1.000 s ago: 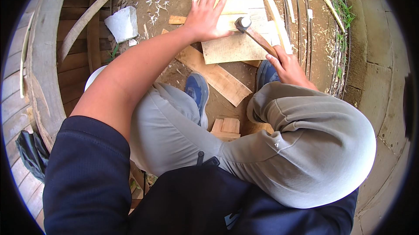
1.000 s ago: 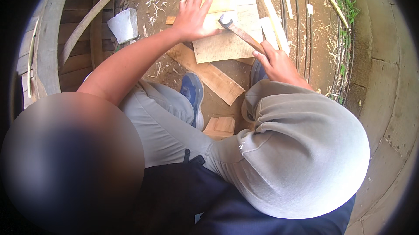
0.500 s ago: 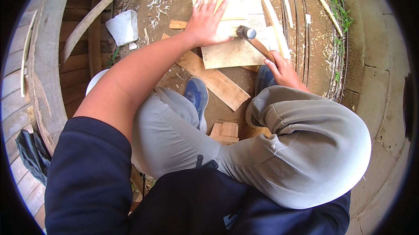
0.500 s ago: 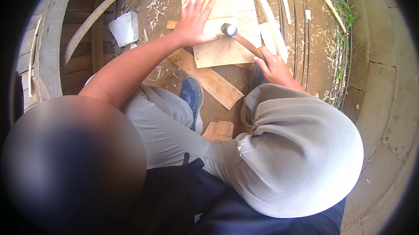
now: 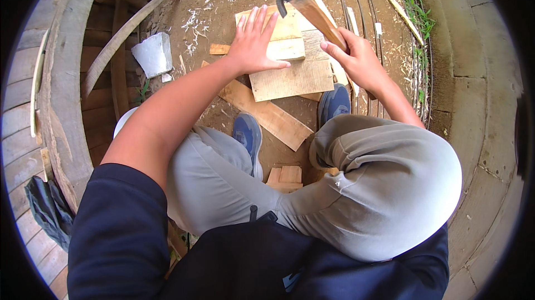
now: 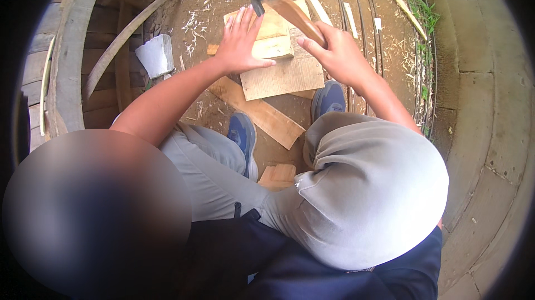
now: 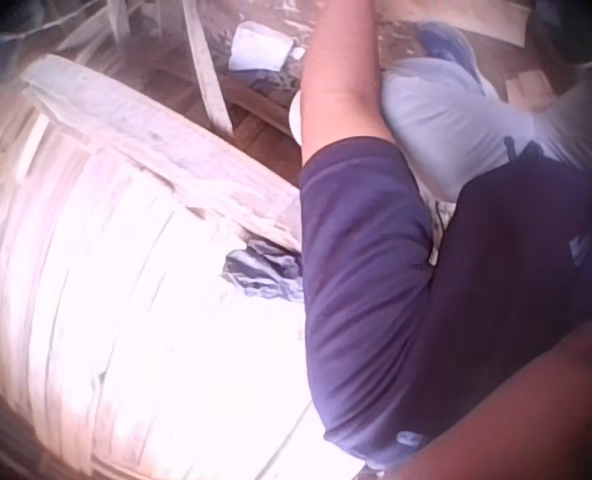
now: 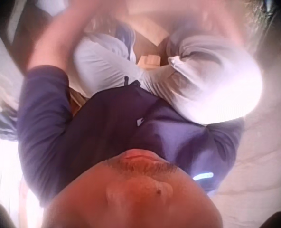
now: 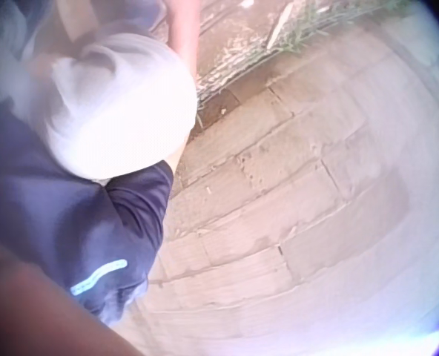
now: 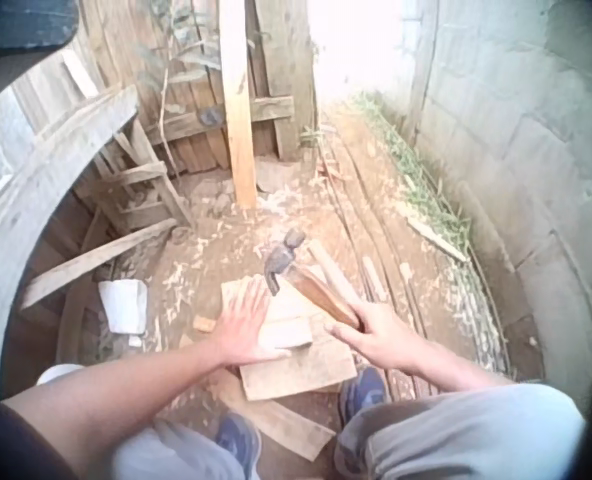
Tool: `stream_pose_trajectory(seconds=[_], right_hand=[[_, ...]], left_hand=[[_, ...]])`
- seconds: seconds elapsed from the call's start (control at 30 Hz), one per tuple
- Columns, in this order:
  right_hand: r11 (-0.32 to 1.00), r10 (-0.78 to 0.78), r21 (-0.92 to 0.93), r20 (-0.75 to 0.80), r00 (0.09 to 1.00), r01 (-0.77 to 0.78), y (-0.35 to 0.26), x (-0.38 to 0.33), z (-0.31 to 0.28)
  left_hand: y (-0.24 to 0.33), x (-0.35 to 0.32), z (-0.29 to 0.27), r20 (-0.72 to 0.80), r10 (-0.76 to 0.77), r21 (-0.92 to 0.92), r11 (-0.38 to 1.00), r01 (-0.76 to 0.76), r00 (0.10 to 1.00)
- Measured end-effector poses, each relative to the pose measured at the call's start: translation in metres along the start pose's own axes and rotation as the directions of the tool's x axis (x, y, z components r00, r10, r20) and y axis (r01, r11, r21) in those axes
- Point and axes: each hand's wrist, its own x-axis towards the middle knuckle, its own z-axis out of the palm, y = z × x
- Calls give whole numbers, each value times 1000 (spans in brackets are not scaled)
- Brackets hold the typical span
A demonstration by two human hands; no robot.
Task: The person assembles a small wooden box by hammering nails into pre-cut wooden pieces. They position the pieces, drive nails with a hammer, and adjust the components to form a box structure.
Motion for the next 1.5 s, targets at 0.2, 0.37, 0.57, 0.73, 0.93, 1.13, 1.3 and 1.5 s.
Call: stream_pose_trajectory(seconds=[0.2, 0.37, 0.57, 0.73, 0.93, 1.13, 1.3, 1.5], right_hand=[[1000, 19, 8, -96, 995, -18, 44, -25, 7], [959, 85, 278, -82, 993, -59, 73, -52, 12], [930, 77, 365, -80, 994, -42, 80, -54, 25], [888, 171, 441, -58, 984, -129, 79, -31, 32], [820, 161, 567, -105, 981, -74, 89, -9, 50], [910, 92, 414, -137, 986, -27, 116, 12, 62], [911, 49, 411, -172, 984, 27, 109, 21, 52], [739, 102, 673, -103, 989, -7, 117, 18, 57]], left_hand=[[2, 5, 7, -79, 35, -58, 998, -40, 996], [3, 1, 2, -64, 15, -82, 996, -21, 998], [32, 7, 0, -117, -121, -148, 984, 104, 986], [53, 20, -18, 11, -258, -214, 943, 254, 966], [30, 26, -28, 126, -122, -31, 991, 127, 985], [60, 26, -38, 144, -272, -129, 948, 290, 951], [64, 24, -31, 122, -379, -97, 915, 391, 918], [73, 22, -45, -63, -174, -68, 983, 170, 983]])
